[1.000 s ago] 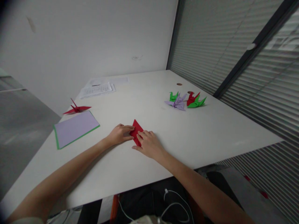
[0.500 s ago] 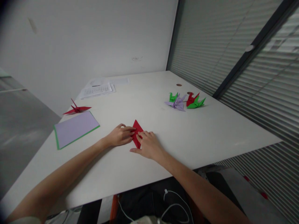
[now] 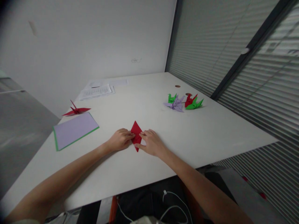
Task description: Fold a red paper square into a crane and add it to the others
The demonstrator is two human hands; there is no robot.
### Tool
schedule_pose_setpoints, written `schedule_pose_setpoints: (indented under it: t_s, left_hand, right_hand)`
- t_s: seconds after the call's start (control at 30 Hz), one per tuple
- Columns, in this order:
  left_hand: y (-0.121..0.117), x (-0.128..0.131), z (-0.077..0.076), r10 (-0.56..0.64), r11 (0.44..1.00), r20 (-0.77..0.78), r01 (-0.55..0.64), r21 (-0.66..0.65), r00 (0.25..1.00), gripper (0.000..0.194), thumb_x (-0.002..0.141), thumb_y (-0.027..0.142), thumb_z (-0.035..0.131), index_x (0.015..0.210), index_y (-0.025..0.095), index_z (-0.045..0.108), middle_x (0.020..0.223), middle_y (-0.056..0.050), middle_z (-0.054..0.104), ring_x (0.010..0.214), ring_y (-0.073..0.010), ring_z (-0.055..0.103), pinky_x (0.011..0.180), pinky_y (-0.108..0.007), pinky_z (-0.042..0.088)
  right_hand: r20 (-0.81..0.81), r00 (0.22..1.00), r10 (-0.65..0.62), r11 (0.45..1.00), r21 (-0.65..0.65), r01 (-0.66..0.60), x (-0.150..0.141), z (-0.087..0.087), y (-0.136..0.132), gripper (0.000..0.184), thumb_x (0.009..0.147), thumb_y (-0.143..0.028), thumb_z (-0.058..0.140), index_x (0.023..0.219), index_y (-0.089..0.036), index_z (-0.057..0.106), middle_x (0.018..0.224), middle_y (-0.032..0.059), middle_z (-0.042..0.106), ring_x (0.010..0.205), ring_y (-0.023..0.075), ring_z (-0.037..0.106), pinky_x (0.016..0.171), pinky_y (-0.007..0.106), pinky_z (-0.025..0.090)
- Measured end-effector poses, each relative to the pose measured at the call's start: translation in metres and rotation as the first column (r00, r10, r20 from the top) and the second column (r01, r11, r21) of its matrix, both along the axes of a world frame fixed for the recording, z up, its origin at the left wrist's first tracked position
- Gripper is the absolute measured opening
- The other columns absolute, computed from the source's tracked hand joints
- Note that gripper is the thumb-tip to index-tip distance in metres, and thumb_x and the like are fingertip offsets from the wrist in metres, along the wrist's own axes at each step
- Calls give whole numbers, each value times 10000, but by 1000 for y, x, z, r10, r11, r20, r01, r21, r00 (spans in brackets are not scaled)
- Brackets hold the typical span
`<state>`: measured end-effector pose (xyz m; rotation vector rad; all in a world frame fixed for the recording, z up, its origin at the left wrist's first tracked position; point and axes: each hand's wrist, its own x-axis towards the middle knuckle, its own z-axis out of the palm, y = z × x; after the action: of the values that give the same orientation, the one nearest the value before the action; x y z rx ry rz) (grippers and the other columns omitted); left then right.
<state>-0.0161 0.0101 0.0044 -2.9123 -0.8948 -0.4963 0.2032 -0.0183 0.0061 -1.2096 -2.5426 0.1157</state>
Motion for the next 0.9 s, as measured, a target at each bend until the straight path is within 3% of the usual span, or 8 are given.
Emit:
schedule_pose_setpoints:
  t_s: [0.2, 0.33, 0.43, 0.53, 0.7, 0.8, 0.9]
  left_hand:
    - [-4, 0, -4, 45, 999, 45, -46, 13, 998, 238, 853, 213, 474, 988, 156, 661, 893, -101, 675, 738, -191, 616, 652, -315, 488]
    - [-4, 0, -2, 67, 997, 32, -69, 45, 997, 236, 845, 266, 476, 946, 167, 665, 732, -76, 660, 645, -189, 610, 652, -337, 481]
    - [-4, 0, -1, 62, 997, 42, -64, 43, 997, 266, 848, 301, 474, 993, 171, 655, 702, -72, 665, 639, -196, 626, 690, -357, 485]
    - [-3, -2, -2, 67, 997, 93, -69, 16, 993, 287, 876, 302, 453, 1070, 186, 630, 799, -82, 692, 713, -196, 656, 722, -349, 493]
    - [1, -5, -5, 130, 991, 155, -121, -62, 979, 357, 917, 361, 458, 1209, 175, 545, 933, -96, 695, 834, -210, 663, 783, -361, 495]
    - [2, -5, -6, 124, 990, 192, -110, -85, 973, 423, 893, 369, 518, 1271, 183, 483, 1027, -114, 671, 938, -233, 640, 825, -384, 493]
    - [2, -4, -7, 145, 989, 257, -134, -60, 956, 472, 845, 336, 594, 1272, 191, 456, 1131, -143, 613, 1046, -260, 593, 878, -423, 484]
  right_hand:
    - [19, 998, -52, 998, 37, 52, 10, -9, -1, 589, 864, -616, 445, 1262, -202, 575, 1249, 91, 617, 1262, 291, 440, 1104, 535, 205]
    - [18, 998, -54, 997, 57, 53, 9, -9, -3, 544, 873, -584, 462, 1244, -206, 587, 1238, 83, 623, 1245, 293, 447, 1102, 537, 190]
    - [14, 999, -39, 996, 75, 38, 8, -7, 0, 393, 909, -466, 479, 1190, -229, 617, 1179, 75, 646, 1172, 256, 501, 1089, 518, 199]
    - [41, 999, -7, 998, 61, 5, 5, -1, 10, 270, 924, -327, 500, 1123, -224, 650, 1057, 78, 670, 1040, 216, 558, 1035, 469, 254]
    - [72, 993, 95, 995, -41, -92, -3, 11, 35, 307, 865, -430, 586, 1088, -239, 676, 937, 71, 664, 946, 227, 560, 863, 384, 344]
    - [0, 995, 102, 990, -97, -101, -6, 7, 44, 247, 883, -414, 566, 991, -239, 703, 909, 47, 668, 905, 202, 565, 833, 360, 344]
    - [-95, 995, 5, 994, -104, -15, -9, -5, 47, 208, 928, -319, 507, 953, -232, 693, 924, 36, 673, 910, 184, 562, 823, 347, 351]
